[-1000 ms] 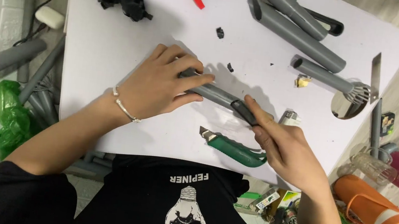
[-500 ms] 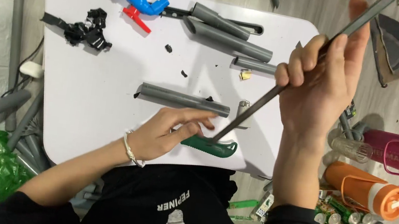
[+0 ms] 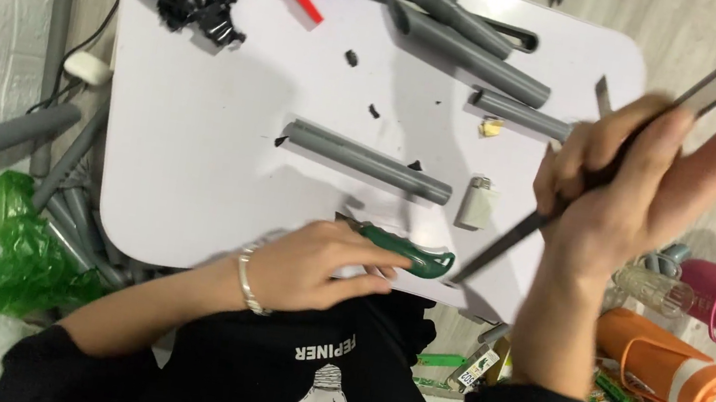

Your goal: Cutting and heating PVC pipes to prepare them for assembly

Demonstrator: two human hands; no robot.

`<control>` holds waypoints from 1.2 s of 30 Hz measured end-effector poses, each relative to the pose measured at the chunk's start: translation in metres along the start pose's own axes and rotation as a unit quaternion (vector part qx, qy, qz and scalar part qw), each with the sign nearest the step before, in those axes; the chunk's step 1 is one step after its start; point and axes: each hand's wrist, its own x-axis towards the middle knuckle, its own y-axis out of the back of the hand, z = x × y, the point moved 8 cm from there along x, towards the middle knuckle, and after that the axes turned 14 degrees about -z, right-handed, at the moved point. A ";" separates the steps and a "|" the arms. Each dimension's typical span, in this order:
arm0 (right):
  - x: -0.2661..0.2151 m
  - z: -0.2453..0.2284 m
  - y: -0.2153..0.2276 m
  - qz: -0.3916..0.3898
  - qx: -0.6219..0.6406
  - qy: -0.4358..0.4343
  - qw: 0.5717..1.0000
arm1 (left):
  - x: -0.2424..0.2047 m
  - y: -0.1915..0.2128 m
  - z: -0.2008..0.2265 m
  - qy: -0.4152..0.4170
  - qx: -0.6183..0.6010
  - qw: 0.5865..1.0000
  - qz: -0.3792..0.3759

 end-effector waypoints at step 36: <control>0.008 -0.012 -0.149 -0.401 -0.519 0.159 0.738 | -0.033 0.117 -0.078 0.055 0.489 0.864 0.112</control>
